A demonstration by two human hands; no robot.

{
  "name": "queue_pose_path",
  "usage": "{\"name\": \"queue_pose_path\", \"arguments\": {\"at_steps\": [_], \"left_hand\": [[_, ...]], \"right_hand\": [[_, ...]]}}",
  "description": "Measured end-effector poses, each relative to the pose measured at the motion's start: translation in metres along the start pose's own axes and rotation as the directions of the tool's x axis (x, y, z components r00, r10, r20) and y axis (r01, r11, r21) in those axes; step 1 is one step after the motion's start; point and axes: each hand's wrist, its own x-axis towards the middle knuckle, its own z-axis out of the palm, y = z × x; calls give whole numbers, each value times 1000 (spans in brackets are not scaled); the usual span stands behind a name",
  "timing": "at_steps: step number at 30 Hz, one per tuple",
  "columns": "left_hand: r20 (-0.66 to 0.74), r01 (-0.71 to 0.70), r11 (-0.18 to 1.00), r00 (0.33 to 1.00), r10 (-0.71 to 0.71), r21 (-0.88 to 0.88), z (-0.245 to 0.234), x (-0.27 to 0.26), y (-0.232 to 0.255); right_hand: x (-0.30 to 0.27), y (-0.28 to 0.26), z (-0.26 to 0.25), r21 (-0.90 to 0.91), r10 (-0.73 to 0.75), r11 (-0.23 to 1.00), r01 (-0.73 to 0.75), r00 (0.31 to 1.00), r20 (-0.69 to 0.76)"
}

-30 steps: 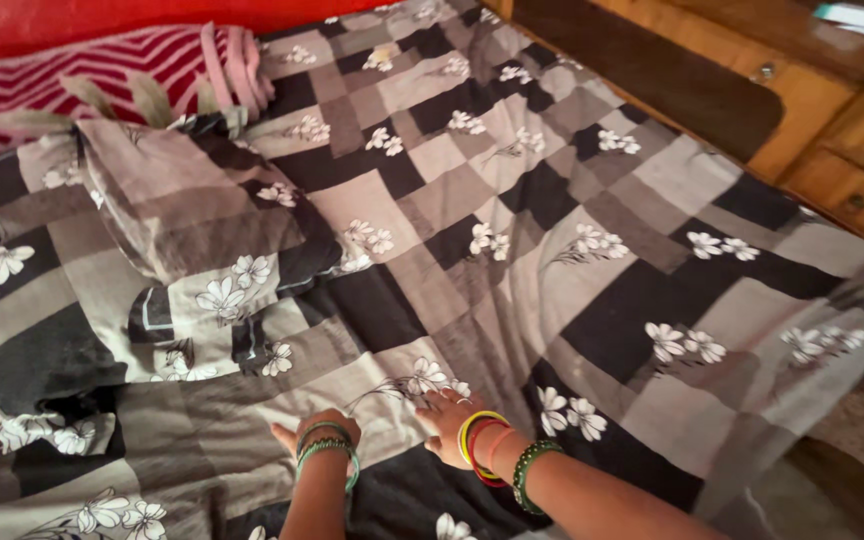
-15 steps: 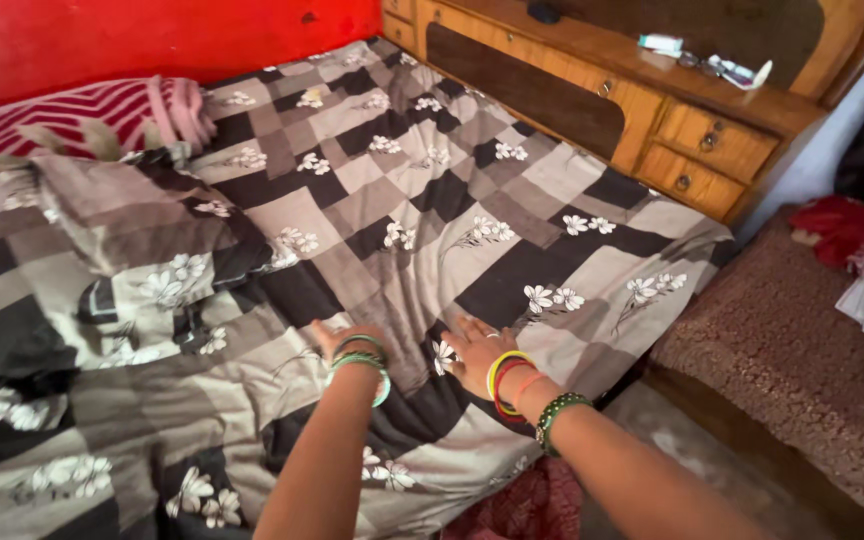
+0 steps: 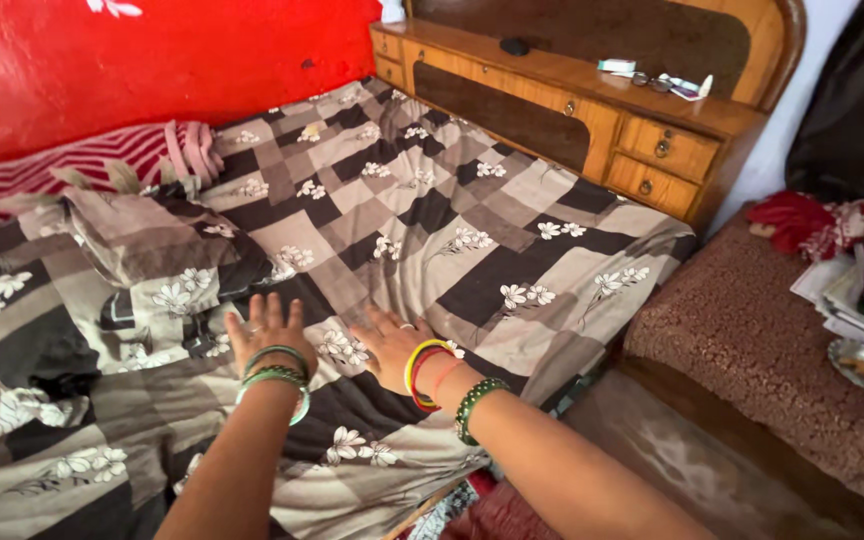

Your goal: The person opens and closes multiple drawers in a wooden dresser and a bedside cabinet. They also smooth a patterned bedsheet with both hands. The actions are performed by hand without tools.

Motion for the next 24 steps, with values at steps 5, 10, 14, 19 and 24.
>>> {"name": "queue_pose_path", "arguments": {"at_steps": [5, 10, 14, 19, 24], "left_hand": [[-45, 33, 999, 998, -35, -41, 3, -53, -48], [-35, 124, 991, 991, -126, -51, 44, -132, -119], [-94, 245, 965, 963, -254, -97, 84, -194, -196], [-107, 392, 914, 909, -402, -106, 129, -267, -281], [-65, 562, 819, 819, -571, -115, 146, -326, -350]], "right_hand": [[-11, -54, -13, 19, -34, 999, 36, 998, -60], [-27, -157, -5, -52, -165, 985, 162, 984, -65], [-46, -261, 18, -28, -295, 956, 293, 948, -123], [-68, -384, 57, 51, -464, 883, 467, 884, -61], [-63, -483, 76, -3, -665, 747, 665, 746, -47]]}}
